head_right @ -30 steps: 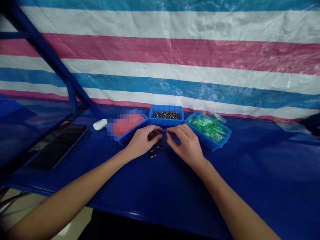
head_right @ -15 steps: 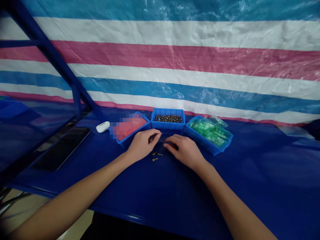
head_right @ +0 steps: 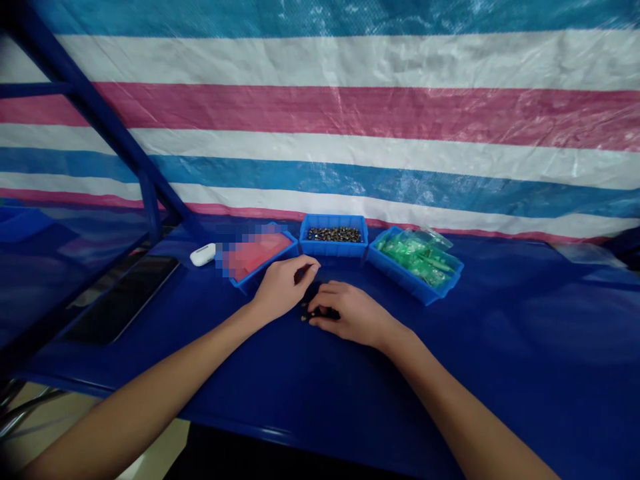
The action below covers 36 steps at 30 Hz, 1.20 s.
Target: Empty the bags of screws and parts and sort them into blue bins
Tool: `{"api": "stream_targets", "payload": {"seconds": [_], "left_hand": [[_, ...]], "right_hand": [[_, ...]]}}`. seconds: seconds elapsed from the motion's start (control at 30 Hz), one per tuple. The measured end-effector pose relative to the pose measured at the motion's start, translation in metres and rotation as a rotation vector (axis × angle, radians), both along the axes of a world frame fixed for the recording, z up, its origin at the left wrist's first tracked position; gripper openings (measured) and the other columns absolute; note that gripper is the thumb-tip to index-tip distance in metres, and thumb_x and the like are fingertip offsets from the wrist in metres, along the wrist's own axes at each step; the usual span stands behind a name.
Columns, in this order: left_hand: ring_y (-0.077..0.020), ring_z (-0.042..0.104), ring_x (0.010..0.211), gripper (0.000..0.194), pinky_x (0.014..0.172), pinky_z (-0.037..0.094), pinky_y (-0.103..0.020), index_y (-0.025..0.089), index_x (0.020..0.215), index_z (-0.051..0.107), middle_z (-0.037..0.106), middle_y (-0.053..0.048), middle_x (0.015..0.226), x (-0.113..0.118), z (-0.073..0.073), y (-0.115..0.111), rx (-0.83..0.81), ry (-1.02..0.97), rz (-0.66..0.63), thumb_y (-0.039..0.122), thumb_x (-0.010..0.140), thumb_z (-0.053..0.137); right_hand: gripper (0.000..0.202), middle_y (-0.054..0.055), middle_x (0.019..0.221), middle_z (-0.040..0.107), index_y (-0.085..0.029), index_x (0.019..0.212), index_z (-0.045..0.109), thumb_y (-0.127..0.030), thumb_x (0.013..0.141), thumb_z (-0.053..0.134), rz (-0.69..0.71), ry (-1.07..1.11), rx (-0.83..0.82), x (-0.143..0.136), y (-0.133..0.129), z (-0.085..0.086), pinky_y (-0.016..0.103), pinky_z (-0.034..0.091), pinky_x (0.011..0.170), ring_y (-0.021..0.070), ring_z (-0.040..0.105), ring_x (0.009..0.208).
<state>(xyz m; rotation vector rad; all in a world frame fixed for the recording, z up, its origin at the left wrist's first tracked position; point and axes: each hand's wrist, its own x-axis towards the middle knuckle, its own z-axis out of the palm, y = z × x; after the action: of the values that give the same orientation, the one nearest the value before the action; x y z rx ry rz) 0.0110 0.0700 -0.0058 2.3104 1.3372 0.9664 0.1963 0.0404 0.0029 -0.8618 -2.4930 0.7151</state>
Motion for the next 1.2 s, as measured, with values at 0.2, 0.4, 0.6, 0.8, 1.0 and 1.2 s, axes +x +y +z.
{"api": "stream_targets", "payload": {"seconds": [0.2,0.4,0.6,0.8,1.0,1.2], "left_hand": [[-0.0127,0.059,0.062,0.018,0.058,0.042,-0.024,0.020,0.094,0.066,0.070,-0.001,0.079,0.001,-0.001,0.001,-0.021,-0.043,-0.017,0.027,0.093,0.050],[-0.0089,0.056,0.060,0.020,0.059,0.044,-0.022,0.018,0.098,0.067,0.068,-0.001,0.087,0.003,0.003,-0.001,-0.050,-0.103,-0.152,0.028,0.094,0.050],[-0.0102,0.060,0.070,0.014,0.066,0.048,-0.022,0.020,0.099,0.067,0.068,-0.001,0.091,0.002,0.000,-0.001,0.012,-0.141,-0.171,0.028,0.089,0.061],[-0.0124,0.061,0.072,0.013,0.066,0.049,-0.024,0.020,0.096,0.068,0.068,-0.002,0.090,0.001,-0.002,-0.001,0.057,-0.131,-0.151,0.027,0.090,0.060],[-0.0124,0.061,0.074,0.012,0.069,0.049,-0.025,0.021,0.097,0.068,0.067,-0.002,0.092,0.001,-0.004,-0.001,0.048,-0.112,-0.169,0.026,0.090,0.060],[-0.0115,0.061,0.073,0.010,0.068,0.049,-0.025,0.021,0.096,0.068,0.068,-0.001,0.091,-0.001,0.000,-0.001,0.030,-0.135,-0.228,0.023,0.088,0.062]], "right_hand": [[0.011,0.000,0.080,0.068,-0.021,0.094,0.068,-0.026,0.087,0.060,-0.255,0.201,-0.184,0.004,0.004,-0.002,0.027,0.048,0.065,0.0134,0.061,0.068],[0.026,0.006,0.096,0.072,-0.019,0.103,0.065,-0.035,0.082,0.067,-0.430,0.609,-0.398,0.009,0.014,-0.008,0.035,0.055,0.083,0.0186,0.069,0.086],[0.026,0.005,0.084,0.073,-0.017,0.095,0.065,-0.037,0.080,0.070,-0.474,0.684,-0.443,0.007,0.015,-0.009,0.036,0.057,0.080,0.0187,0.071,0.078],[0.030,0.005,0.083,0.073,-0.016,0.093,0.066,-0.041,0.077,0.073,-0.465,0.715,-0.532,0.005,0.013,-0.009,0.037,0.056,0.079,0.0191,0.070,0.077],[0.031,0.005,0.078,0.070,-0.015,0.087,0.070,-0.045,0.080,0.067,-0.460,0.567,-0.530,0.010,0.014,-0.006,0.030,0.051,0.065,0.0141,0.062,0.067],[0.031,0.004,0.074,0.069,-0.015,0.084,0.071,-0.046,0.078,0.069,-0.437,0.523,-0.531,0.016,0.017,-0.009,0.028,0.048,0.061,0.0137,0.059,0.065]]}}
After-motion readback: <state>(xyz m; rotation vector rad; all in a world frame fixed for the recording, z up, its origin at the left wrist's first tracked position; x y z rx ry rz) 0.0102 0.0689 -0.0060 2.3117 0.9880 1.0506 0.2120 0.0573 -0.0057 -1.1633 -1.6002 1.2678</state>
